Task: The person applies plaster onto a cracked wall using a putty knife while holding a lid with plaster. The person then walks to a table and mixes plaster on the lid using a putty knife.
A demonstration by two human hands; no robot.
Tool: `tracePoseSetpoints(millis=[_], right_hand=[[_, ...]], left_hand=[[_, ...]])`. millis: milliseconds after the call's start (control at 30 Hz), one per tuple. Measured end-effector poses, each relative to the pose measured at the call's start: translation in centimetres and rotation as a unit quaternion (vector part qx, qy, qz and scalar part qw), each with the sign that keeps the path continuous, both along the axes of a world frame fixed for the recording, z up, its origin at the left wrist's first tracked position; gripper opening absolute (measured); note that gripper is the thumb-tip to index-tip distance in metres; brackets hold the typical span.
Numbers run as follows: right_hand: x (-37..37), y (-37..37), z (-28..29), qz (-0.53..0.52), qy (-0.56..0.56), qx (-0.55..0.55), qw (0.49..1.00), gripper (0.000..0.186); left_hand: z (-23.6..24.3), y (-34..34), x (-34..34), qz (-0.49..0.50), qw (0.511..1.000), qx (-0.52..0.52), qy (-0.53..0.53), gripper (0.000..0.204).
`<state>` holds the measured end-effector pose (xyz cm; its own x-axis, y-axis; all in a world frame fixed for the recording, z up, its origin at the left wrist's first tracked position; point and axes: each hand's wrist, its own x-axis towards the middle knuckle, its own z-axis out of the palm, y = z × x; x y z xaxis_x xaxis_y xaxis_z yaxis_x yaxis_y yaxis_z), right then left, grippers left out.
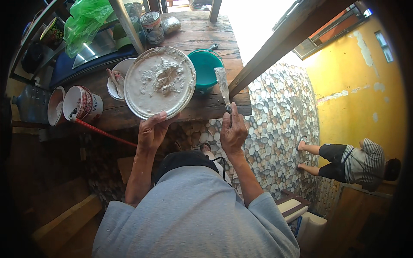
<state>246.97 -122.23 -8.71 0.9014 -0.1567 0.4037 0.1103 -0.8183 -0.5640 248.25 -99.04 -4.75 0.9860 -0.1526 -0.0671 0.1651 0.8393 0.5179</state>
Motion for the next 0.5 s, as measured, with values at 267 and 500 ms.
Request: tracePoseSetpoints(millis=[267,500], right_hand=[[-0.5,2.0,1.2,0.01,-0.048,0.051,0.998,0.028],[0.1,2.8,-0.4,0.048,-0.096,0.061,0.992,0.025]], left_hand=[[-1.6,-0.4,-0.3,-0.001,0.998,0.008,0.059,0.058],[-1.7,-0.6,-0.5,-0.016,0.996,0.008,0.092,0.06]])
